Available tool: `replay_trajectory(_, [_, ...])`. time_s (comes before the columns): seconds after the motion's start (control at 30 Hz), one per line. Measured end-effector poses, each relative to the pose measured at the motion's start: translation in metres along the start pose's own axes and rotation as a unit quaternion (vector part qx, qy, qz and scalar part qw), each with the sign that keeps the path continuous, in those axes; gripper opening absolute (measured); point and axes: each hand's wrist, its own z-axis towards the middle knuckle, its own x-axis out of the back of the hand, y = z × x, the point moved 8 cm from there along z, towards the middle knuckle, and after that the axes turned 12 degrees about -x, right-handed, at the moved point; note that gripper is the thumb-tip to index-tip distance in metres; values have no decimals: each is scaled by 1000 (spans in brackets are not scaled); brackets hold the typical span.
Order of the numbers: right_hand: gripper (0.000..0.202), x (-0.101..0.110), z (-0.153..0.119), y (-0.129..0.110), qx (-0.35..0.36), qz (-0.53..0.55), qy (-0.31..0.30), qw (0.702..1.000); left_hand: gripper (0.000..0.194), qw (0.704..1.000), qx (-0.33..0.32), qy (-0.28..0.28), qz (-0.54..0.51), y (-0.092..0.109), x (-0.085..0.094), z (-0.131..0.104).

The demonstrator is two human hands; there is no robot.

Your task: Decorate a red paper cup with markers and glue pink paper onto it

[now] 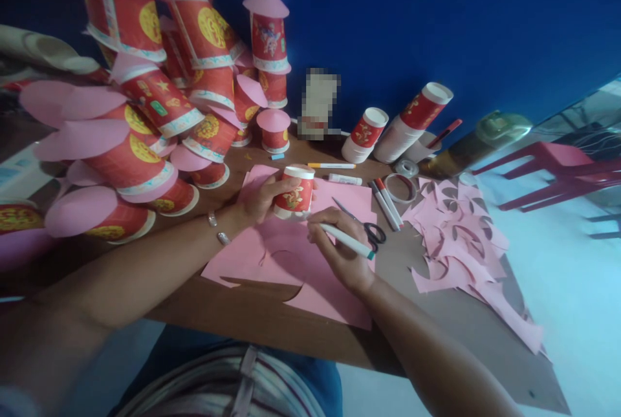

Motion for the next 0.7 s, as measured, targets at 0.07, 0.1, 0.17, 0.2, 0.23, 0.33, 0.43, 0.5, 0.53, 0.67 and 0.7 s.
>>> replay_trajectory(0.07, [7,1,0,3,-15,24,6,1000,57,1000,7,1,-2,0,-1,-1])
replay_trajectory(0.1, [10,1,-1,5,-21,24,7,999,58,1000,6,5,-7,1,-1,-1])
replay_trajectory(0.17, [12,2,-3,4,-21,2,13,1000,59,1000,-2,13,-13,3,-1,-1])
replay_trajectory(0.2, [12,2,-5,3,-14,-20,16,1000,59,1000,-6,15,-16,4,-2,-1])
replay_trajectory(0.23, [14,2,-6,1,-5,-49,17,999,59,1000,-7,12,-18,4,-2,-1])
replay_trajectory(0.33, [25,0,-8,-1,22,-128,8,992,60,1000,3,1,-27,3,-5,-1])
replay_trajectory(0.43, [27,-2,-8,-4,60,-144,-1,988,61,999,5,0,-33,1,-4,0])
replay_trajectory(0.5, [22,-3,-8,-8,91,-132,1,987,60,999,4,1,-33,1,-3,0])
replay_trajectory(0.53, [20,-3,-7,-11,105,-126,2,986,60,999,3,2,-32,0,-3,0])
replay_trajectory(0.67, [11,-2,-6,-17,111,-97,-9,989,56,1000,-1,9,-28,1,-2,0])
replay_trajectory(0.7, [10,-2,-6,-16,95,-96,-11,991,55,1000,-4,9,-27,1,-2,-1])
